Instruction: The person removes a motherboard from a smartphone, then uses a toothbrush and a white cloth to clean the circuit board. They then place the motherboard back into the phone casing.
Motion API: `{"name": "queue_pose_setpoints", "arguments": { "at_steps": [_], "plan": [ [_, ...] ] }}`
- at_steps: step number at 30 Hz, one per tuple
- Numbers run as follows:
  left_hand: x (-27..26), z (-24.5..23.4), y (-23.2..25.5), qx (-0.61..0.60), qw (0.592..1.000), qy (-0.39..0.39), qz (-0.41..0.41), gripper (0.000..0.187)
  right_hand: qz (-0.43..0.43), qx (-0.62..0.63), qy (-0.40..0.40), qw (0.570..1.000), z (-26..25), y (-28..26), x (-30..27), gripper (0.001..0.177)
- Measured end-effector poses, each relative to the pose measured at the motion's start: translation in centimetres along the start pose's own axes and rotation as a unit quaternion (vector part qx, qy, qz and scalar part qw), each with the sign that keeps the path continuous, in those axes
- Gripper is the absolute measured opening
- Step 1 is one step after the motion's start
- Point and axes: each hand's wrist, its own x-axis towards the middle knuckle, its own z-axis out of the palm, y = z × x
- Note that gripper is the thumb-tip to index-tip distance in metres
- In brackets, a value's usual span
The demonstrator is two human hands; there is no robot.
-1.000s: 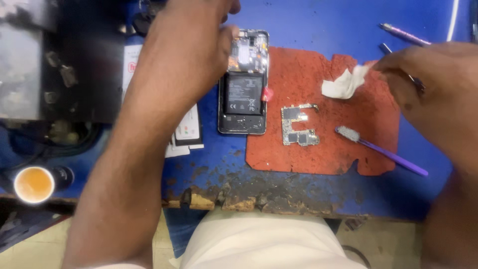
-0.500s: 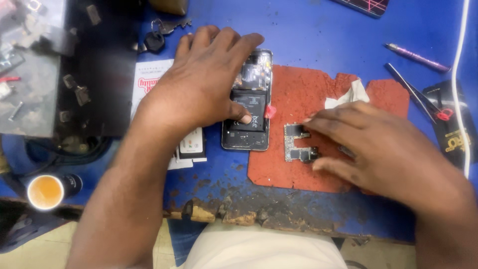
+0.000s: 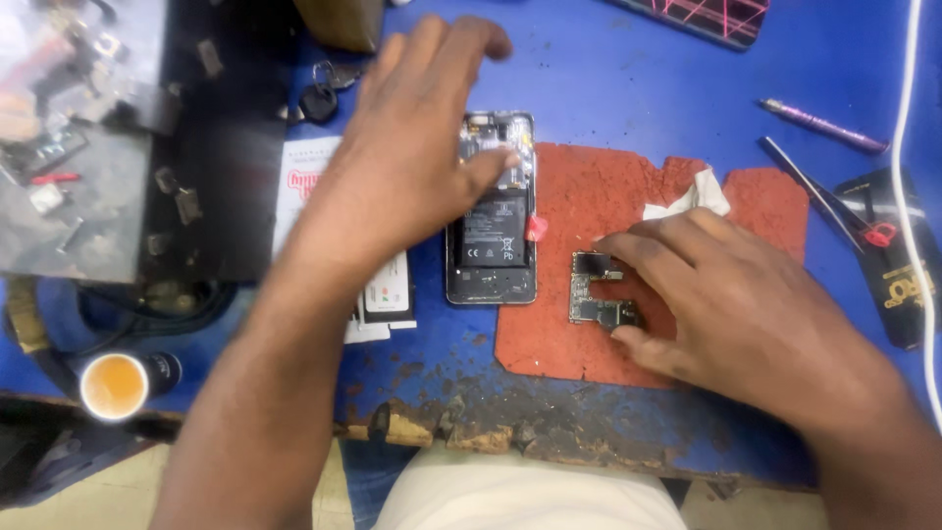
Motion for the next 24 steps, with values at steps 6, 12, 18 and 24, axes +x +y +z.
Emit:
{"name": "queue_pose_setpoints", "arguments": {
  "at_steps": [6, 12, 18, 24],
  "plan": [
    [-0.5, 3.2, 2.9, -0.294, 0.953, -0.057, 0.04, 0.05, 0.028, 0.223, 0.148, 0.963, -0.4, 1.3, -0.7, 0.067],
    [-1.0, 3.3, 5.6, -0.222, 0.961, -0.099, 0.132, 0.056, 0.053, 0.699, 0.053, 0.711, 0.1, 4.0, 0.4, 0.049],
    [-0.5, 2.2, 3.6, -0.23, 0.961, 0.143, 0.054, 0.019, 0.04, 0.465, 0.193, 0.863, -3.5, 4.8, 5.5, 0.022],
    [0.5, 0.6, 2.6, -0.241, 0.963, 0.051, -0.107, 0.02, -0.12, 0.103, 0.309, 0.938, -3.0, 6.0, 17.8, 0.011]
  ]
}}
